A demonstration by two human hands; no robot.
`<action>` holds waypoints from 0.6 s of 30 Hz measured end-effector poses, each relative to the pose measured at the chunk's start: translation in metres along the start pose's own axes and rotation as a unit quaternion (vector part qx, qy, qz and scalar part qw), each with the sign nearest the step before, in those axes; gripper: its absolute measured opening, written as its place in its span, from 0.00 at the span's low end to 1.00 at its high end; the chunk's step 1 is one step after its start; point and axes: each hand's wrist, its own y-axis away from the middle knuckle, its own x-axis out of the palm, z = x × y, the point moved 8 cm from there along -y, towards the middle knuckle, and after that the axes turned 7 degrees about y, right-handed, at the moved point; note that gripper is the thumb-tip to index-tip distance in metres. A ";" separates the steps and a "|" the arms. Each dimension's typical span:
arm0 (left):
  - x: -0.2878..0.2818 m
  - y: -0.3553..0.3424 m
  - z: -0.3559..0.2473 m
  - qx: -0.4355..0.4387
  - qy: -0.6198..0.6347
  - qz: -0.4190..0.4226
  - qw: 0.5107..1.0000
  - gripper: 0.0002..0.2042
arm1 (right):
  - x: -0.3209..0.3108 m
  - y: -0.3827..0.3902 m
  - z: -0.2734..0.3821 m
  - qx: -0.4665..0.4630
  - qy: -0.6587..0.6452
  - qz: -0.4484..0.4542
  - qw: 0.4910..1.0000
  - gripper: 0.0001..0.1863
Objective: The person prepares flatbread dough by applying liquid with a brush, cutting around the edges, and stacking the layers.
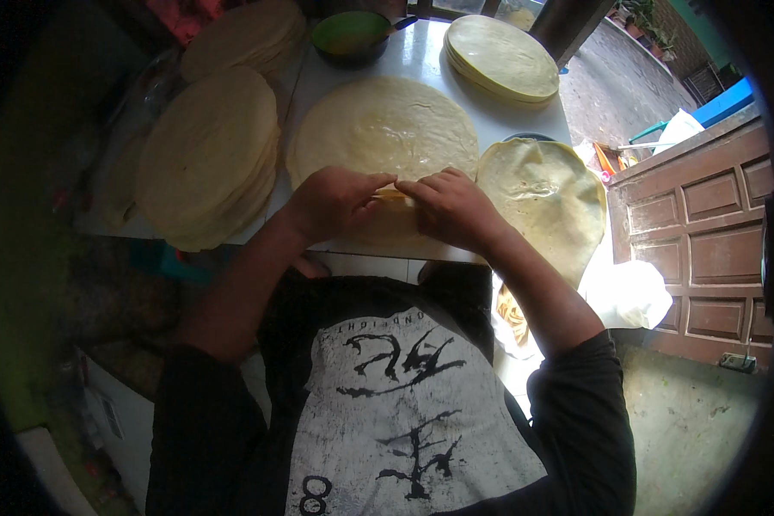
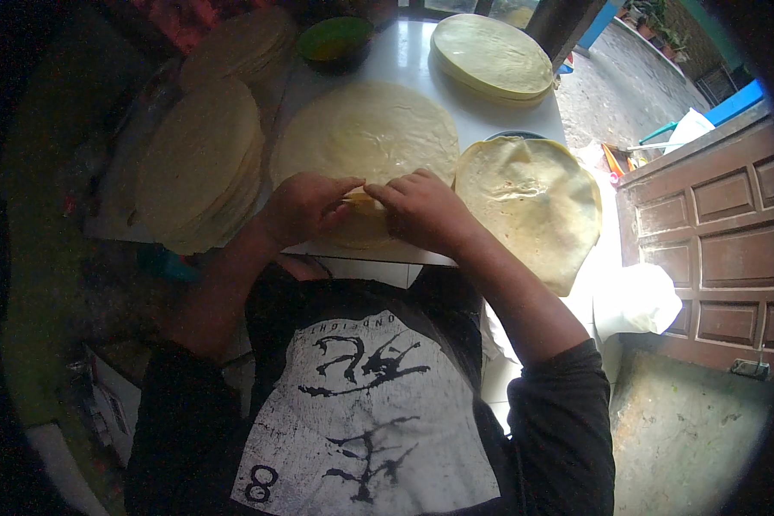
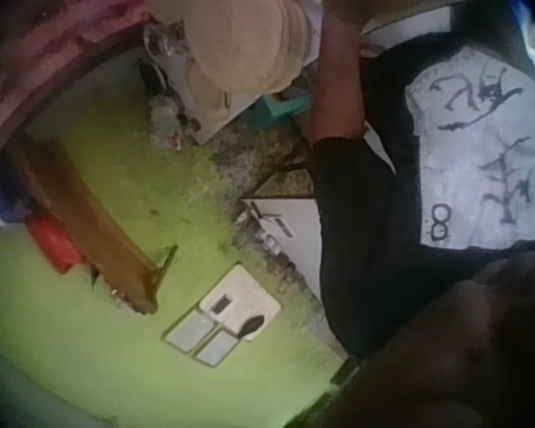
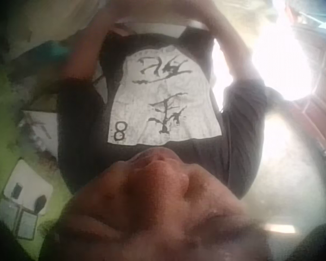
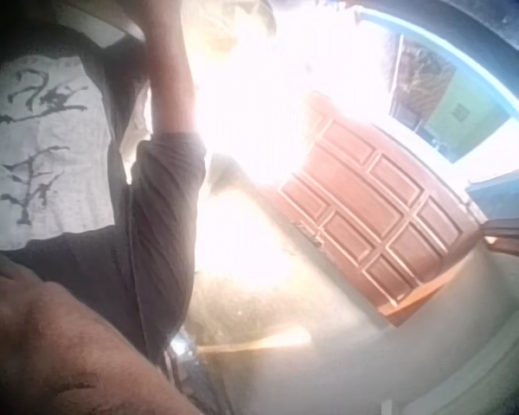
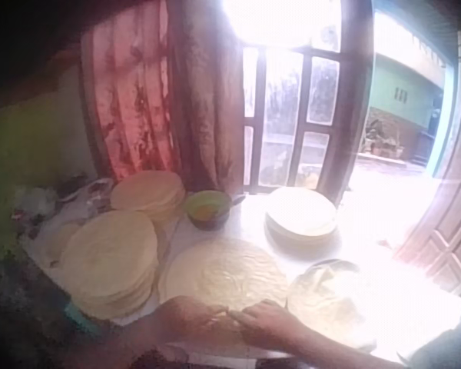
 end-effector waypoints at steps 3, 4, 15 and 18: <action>0.001 0.002 -0.003 0.019 0.010 -0.005 1.000 0.22 | 0.001 0.001 -0.009 0.007 -0.023 -0.046 0.999 0.23; 0.005 0.005 -0.004 0.011 0.005 0.011 1.000 0.22 | -0.001 0.002 -0.011 0.007 -0.032 -0.065 0.997 0.22; 0.021 0.026 0.004 -0.005 0.032 -0.019 0.999 0.12 | 0.002 0.024 0.006 -0.034 -0.033 -0.006 0.999 0.13; 0.022 0.030 0.004 -0.007 0.034 -0.030 0.999 0.09 | -0.003 0.032 0.019 -0.060 -0.020 -0.038 0.997 0.14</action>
